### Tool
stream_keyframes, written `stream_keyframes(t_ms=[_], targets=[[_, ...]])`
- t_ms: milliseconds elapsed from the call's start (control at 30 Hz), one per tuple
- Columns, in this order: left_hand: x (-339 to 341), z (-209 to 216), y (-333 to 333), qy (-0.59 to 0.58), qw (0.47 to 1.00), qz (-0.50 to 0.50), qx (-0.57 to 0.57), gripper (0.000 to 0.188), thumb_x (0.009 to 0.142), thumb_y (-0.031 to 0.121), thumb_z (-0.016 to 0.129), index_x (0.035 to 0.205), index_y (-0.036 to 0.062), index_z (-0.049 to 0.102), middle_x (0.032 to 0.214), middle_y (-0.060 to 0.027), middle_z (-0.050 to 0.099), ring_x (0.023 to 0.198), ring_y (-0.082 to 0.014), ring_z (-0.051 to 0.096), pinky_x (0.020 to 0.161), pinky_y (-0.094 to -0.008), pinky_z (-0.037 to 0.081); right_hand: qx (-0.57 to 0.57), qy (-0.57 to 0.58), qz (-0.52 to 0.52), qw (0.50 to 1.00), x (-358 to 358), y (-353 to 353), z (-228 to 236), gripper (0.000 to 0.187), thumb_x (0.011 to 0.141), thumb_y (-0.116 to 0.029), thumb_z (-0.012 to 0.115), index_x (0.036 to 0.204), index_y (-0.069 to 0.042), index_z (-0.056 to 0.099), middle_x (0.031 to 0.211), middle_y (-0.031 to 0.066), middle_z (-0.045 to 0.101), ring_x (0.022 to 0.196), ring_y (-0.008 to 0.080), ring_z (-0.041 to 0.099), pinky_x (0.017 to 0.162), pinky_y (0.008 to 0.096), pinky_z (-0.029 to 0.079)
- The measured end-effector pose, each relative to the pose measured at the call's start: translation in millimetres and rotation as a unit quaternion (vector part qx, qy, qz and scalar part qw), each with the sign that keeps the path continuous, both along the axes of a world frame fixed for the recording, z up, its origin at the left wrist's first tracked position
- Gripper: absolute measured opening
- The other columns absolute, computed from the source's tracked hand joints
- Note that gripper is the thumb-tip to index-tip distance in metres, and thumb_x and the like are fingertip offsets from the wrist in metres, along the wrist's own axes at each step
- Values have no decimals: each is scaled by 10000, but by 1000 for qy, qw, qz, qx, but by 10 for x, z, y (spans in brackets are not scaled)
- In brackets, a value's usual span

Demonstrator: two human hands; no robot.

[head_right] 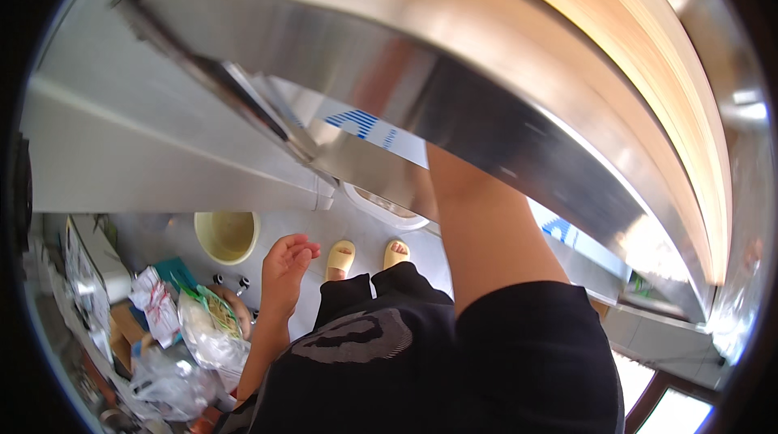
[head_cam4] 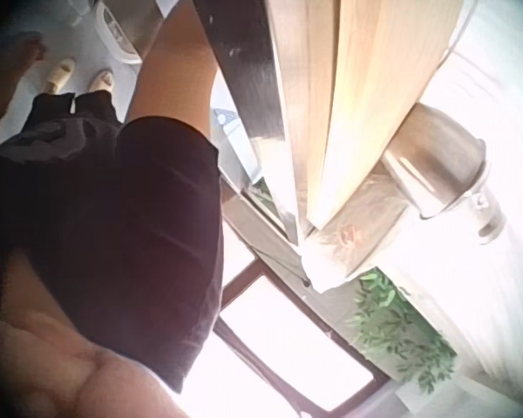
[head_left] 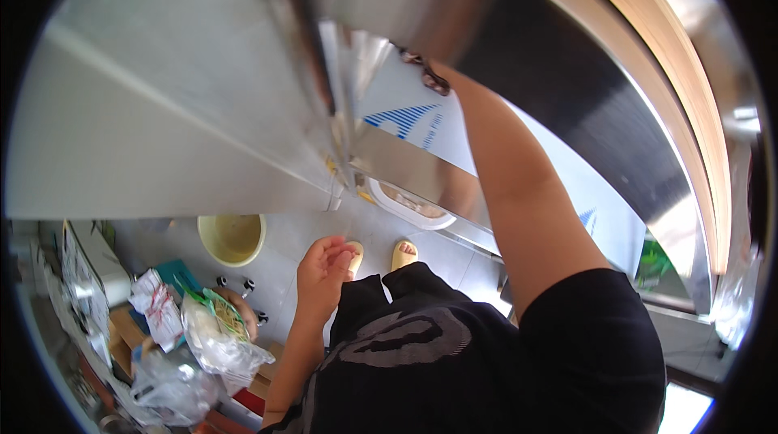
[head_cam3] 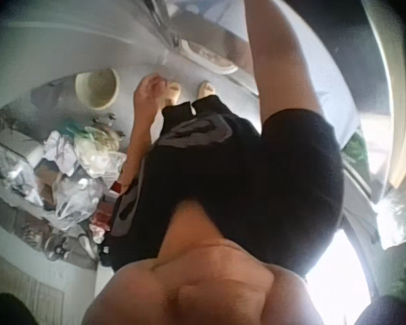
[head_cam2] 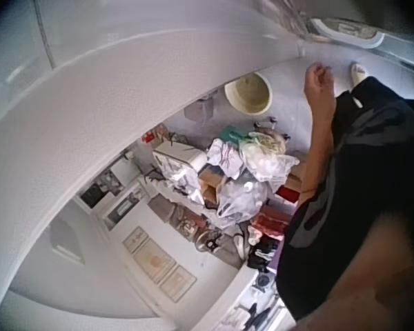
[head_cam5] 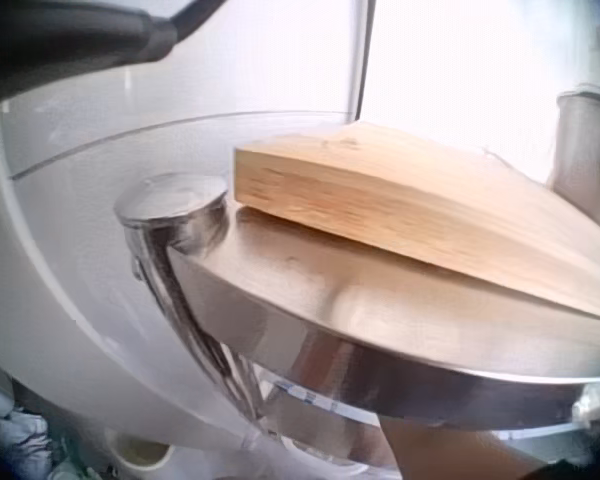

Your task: The person assembles a food processor on a wooden board, then washes a cloth in a yellow basin on the floor and uses it to wipe down a metal storage shelf.

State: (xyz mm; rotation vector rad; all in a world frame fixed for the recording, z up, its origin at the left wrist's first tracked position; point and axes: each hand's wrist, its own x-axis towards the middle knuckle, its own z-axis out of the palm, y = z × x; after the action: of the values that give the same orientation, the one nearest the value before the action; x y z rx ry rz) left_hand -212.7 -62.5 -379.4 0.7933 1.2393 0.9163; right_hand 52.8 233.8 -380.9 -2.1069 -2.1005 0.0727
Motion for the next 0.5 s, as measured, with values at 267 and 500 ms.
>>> stream_keyframes(t_ms=[267,500], targets=[[-96,96,225,26,996,-85,19,243,846,76,534,1056,-32,475,946,-116,584,861,-149,556,814,-255,432,86,-58,-175,979,578,-1150,4,415,850,-333,356,1177,-112,482,1237,174,442,1213,322,328,985,525,181],[181,285,581,44,971,-229,58,230,844,67,515,1047,-37,481,925,-113,590,855,-147,554,794,-256,433,25,-47,-388,920,718,-2803,105,504,858,-388,353,1312,-169,344,1395,149,238,1315,306,144,1038,500,74]])
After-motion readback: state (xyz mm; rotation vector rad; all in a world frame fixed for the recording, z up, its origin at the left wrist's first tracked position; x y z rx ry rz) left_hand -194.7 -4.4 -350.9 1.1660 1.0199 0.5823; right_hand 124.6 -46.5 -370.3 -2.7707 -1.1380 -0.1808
